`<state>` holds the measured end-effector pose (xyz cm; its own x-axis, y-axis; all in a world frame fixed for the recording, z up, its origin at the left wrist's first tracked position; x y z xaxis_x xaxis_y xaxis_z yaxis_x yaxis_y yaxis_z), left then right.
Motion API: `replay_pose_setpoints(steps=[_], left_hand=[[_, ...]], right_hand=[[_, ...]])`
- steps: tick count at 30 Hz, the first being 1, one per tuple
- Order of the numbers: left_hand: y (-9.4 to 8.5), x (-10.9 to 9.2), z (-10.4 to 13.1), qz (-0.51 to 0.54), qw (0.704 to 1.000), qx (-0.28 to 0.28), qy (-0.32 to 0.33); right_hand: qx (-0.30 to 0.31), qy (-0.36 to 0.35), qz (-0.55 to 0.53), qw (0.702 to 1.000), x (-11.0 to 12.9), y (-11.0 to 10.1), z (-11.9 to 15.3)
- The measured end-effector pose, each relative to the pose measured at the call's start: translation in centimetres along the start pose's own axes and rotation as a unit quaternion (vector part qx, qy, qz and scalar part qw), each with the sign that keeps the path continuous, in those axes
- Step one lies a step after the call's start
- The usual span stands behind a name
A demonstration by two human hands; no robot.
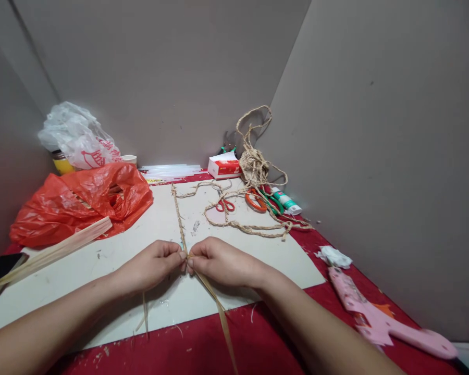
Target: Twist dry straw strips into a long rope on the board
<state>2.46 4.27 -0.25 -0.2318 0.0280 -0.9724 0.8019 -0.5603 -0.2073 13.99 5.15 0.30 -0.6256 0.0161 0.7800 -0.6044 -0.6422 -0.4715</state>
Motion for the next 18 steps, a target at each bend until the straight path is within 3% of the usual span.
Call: replay_pose_setpoints(steps=[6,11,18], left_hand=[[0.3,0.7,0.0,0.054,0.998,-0.01,-0.013],[0.2,1.2,-0.1,0.023,1.0,0.0,-0.007],[0.1,1.5,-0.2,-0.014,1.0,-0.009,0.027]], right_hand=[[-0.075,-0.013,0.145,0.987,1.1,-0.2,1.0],[-0.095,-0.016,0.167,0.981,1.1,-1.0,1.3],[0.005,0.025,0.022,0.999,0.7,1.0,0.5]])
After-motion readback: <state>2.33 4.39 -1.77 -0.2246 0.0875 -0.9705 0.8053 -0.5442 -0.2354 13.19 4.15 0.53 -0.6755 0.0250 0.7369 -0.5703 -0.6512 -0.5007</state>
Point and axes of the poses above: each hand's wrist, its own z-axis away from the middle knuckle, its own y-axis out of the palm, x = y × z, the point moved 6 cm from there along -z, towards the middle knuckle, and after that the axes turned 13 degrees about y, right-handed, at the moved point
